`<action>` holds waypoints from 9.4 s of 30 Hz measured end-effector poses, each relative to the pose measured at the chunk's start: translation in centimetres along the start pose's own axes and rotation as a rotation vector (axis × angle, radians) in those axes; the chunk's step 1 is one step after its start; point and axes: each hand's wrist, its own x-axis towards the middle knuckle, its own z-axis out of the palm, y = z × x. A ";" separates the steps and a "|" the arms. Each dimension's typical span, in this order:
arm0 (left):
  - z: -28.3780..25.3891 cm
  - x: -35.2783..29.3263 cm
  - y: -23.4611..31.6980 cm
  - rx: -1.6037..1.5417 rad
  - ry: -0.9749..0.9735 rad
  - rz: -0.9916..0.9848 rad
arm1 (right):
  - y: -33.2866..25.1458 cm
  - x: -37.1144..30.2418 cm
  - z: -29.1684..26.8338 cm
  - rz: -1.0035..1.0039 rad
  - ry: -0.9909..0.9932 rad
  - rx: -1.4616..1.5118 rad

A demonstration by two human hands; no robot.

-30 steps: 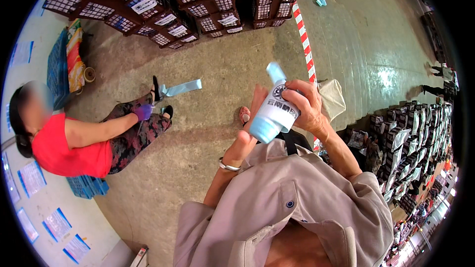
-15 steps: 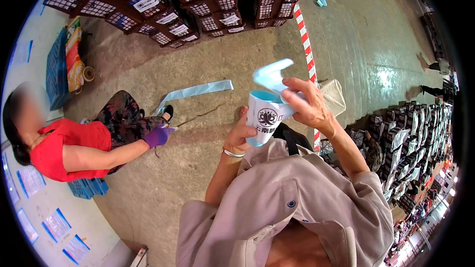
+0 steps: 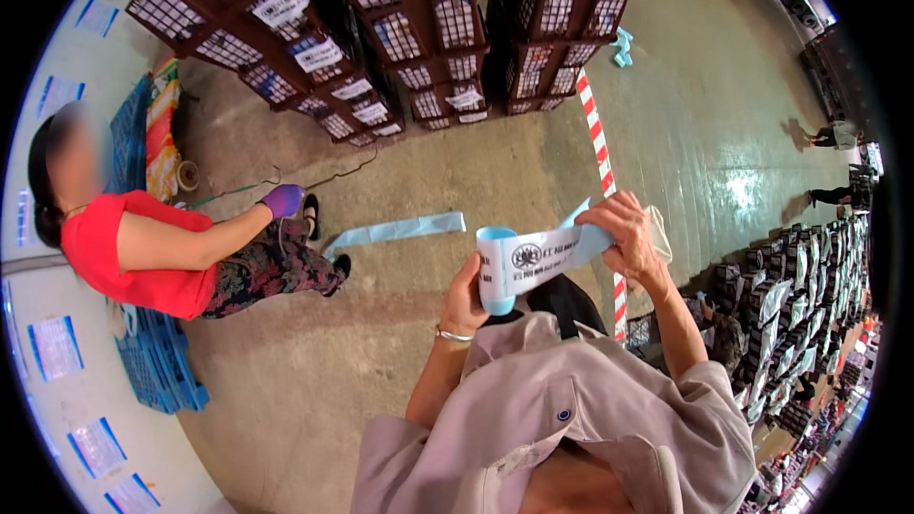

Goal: The person tears off individual labels from a roll and sticks them onto the sides of stacked brown plastic crates. They repeat this process for several crates in a warehouse aisle.

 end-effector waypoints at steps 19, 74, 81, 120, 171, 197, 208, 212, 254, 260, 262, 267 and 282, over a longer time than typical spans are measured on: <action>6.3 9.0 5.7 0.426 0.211 0.283 | 8.9 4.5 1.5 0.340 0.127 -0.093; -15.1 18.2 36.9 0.446 0.616 -0.167 | 11.2 9.5 31.3 1.532 1.562 1.558; -22.2 18.7 39.5 0.658 0.809 -0.122 | 25.0 19.3 47.0 1.603 1.680 0.628; -21.4 28.4 34.2 0.624 0.288 -0.499 | 19.3 26.2 40.9 0.429 0.100 1.261; -2.8 18.4 30.7 0.809 0.008 -0.431 | -5.2 24.4 23.2 1.065 0.648 0.930; 0.8 22.0 26.5 0.742 -0.052 -0.333 | 2.7 23.5 15.3 0.910 0.260 0.612; 1.9 23.0 25.5 0.770 -0.002 -0.272 | 2.4 24.6 16.5 0.912 0.496 0.332; 3.1 23.0 23.8 0.746 0.025 -0.239 | 3.0 23.5 15.2 0.928 0.523 0.423; 1.7 21.8 18.9 0.748 0.151 -0.112 | 8.3 17.4 12.9 1.061 0.291 1.485; 1.2 23.6 22.3 0.773 0.192 -0.226 | 7.2 20.0 17.0 1.116 0.466 1.453; 0.2 24.3 24.2 0.709 0.213 -0.258 | 6.9 20.8 18.4 1.222 0.649 1.479; -3.8 26.7 31.9 0.531 0.333 -0.332 | 8.2 21.4 21.5 1.286 0.986 1.868; -11.3 27.0 47.7 0.750 0.639 -0.345 | 21.1 30.5 31.6 1.534 1.706 0.094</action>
